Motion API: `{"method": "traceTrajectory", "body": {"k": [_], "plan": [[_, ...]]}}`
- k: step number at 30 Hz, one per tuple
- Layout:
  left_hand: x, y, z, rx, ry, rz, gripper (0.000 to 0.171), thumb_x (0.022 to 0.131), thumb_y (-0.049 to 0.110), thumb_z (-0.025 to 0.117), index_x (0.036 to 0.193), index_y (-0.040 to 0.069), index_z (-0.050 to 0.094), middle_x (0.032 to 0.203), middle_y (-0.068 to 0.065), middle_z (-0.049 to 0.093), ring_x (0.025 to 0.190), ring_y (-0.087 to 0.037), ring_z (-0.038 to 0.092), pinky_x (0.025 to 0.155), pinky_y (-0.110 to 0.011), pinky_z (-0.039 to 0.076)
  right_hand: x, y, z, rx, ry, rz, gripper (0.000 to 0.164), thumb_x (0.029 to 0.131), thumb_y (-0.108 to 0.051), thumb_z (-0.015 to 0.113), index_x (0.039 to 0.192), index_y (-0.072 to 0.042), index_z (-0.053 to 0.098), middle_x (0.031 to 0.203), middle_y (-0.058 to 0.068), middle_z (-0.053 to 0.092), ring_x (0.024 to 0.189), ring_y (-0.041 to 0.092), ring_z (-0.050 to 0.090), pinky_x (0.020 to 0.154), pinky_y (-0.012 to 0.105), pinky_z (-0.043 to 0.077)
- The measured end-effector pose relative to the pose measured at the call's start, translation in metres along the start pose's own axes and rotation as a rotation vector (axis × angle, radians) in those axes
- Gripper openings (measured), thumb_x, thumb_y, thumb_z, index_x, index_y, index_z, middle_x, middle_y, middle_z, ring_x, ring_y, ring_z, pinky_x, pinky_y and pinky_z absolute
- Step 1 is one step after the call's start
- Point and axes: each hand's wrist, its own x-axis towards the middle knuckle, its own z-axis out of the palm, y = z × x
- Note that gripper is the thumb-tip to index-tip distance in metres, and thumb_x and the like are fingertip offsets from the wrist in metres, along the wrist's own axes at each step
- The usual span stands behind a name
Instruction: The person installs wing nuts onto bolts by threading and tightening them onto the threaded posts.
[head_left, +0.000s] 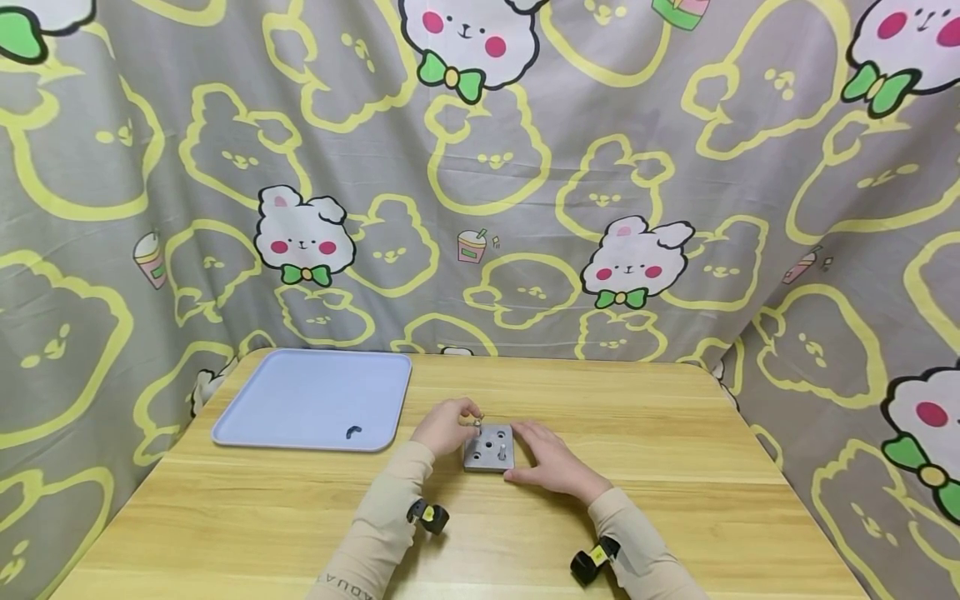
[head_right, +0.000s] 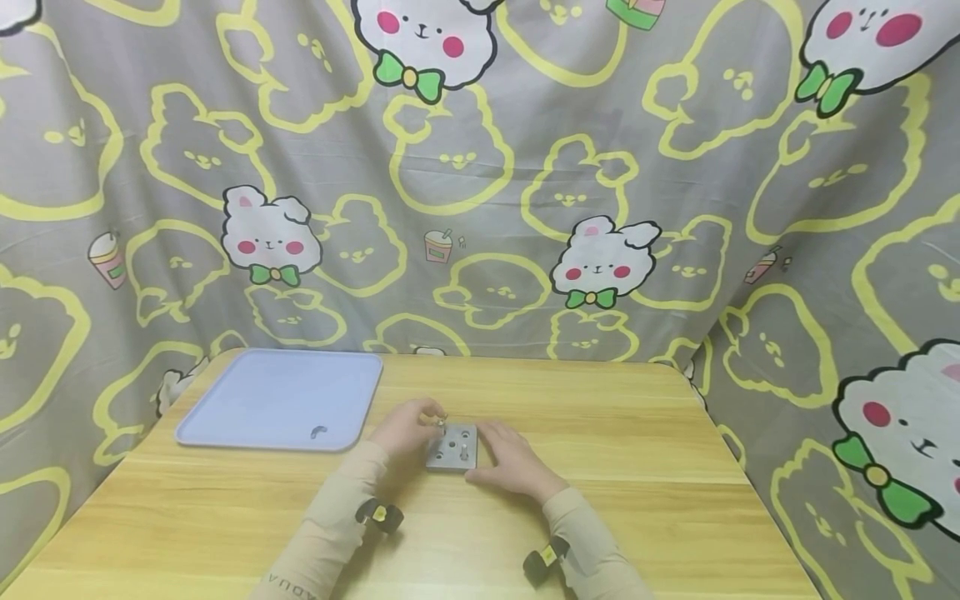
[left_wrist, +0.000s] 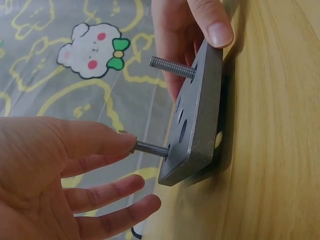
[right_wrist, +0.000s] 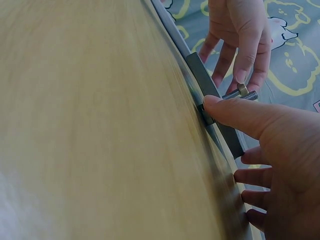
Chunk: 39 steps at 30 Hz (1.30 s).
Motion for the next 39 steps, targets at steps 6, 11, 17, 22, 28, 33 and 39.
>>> {"method": "traceTrajectory", "body": {"k": [6, 11, 17, 22, 28, 33, 39], "plan": [[0.0013, -0.0019, -0.0027, 0.005, 0.025, -0.018, 0.021, 0.084, 0.011, 0.070, 0.106, 0.013, 0.068, 0.113, -0.014, 0.066, 0.105, -0.031, 0.063, 0.090, -0.048, 0.052, 0.0004, -0.0002, 0.0003, -0.002, 0.002, -0.001, 0.086, 0.080, -0.045, 0.074, 0.147, -0.004, 0.039, 0.150, 0.022, 0.042, 0.142, 0.044, 0.032, 0.115, 0.064, 0.026], [0.0012, -0.0030, -0.0037, 0.019, 0.058, -0.024, 0.021, 0.084, 0.011, 0.069, 0.105, 0.010, 0.067, 0.112, -0.014, 0.067, 0.104, -0.031, 0.063, 0.090, -0.047, 0.053, -0.0002, -0.0005, -0.0003, 0.003, 0.000, 0.001, 0.086, 0.080, -0.045, 0.074, 0.147, -0.004, 0.039, 0.150, 0.022, 0.041, 0.142, 0.045, 0.032, 0.115, 0.064, 0.026], [0.0001, -0.0013, -0.0050, 0.044, 0.120, -0.026, 0.008, 0.084, 0.012, 0.070, 0.086, 0.009, 0.063, 0.096, -0.011, 0.068, 0.090, -0.025, 0.063, 0.083, -0.042, 0.053, -0.0004, -0.0005, -0.0002, 0.007, 0.003, -0.001, 0.086, 0.080, -0.045, 0.075, 0.147, -0.003, 0.038, 0.150, 0.023, 0.041, 0.142, 0.045, 0.032, 0.115, 0.063, 0.026], [-0.0001, -0.0011, -0.0035, 0.047, 0.114, 0.007, 0.005, 0.084, 0.010, 0.071, 0.084, 0.010, 0.066, 0.094, -0.009, 0.069, 0.090, -0.024, 0.064, 0.082, -0.041, 0.054, -0.0005, -0.0009, -0.0004, 0.008, 0.002, 0.000, 0.086, 0.080, -0.045, 0.074, 0.147, -0.003, 0.039, 0.150, 0.023, 0.041, 0.142, 0.045, 0.032, 0.116, 0.063, 0.025], [0.0001, -0.0022, -0.0028, 0.013, 0.018, 0.046, 0.022, 0.079, 0.003, 0.070, 0.098, 0.012, 0.070, 0.111, -0.014, 0.067, 0.105, -0.030, 0.062, 0.090, -0.048, 0.052, -0.0005, -0.0013, -0.0012, 0.011, -0.001, 0.002, 0.086, 0.080, -0.045, 0.074, 0.147, -0.004, 0.039, 0.150, 0.022, 0.041, 0.142, 0.044, 0.032, 0.115, 0.064, 0.026], [0.0007, -0.0036, -0.0013, 0.013, -0.020, 0.066, 0.027, 0.077, 0.004, 0.071, 0.101, 0.014, 0.070, 0.114, -0.015, 0.064, 0.108, -0.031, 0.060, 0.091, -0.049, 0.051, -0.0004, -0.0011, -0.0013, 0.008, -0.003, 0.001, 0.086, 0.081, -0.045, 0.074, 0.147, -0.005, 0.038, 0.150, 0.021, 0.041, 0.142, 0.044, 0.032, 0.115, 0.063, 0.026], [0.0008, -0.0027, -0.0014, 0.004, 0.002, 0.056, 0.019, 0.083, 0.007, 0.068, 0.101, 0.013, 0.070, 0.114, -0.014, 0.065, 0.108, -0.030, 0.060, 0.092, -0.048, 0.051, -0.0006, -0.0011, -0.0011, 0.010, -0.002, 0.003, 0.086, 0.080, -0.045, 0.074, 0.147, -0.005, 0.038, 0.150, 0.022, 0.041, 0.142, 0.045, 0.032, 0.115, 0.064, 0.026]]}}
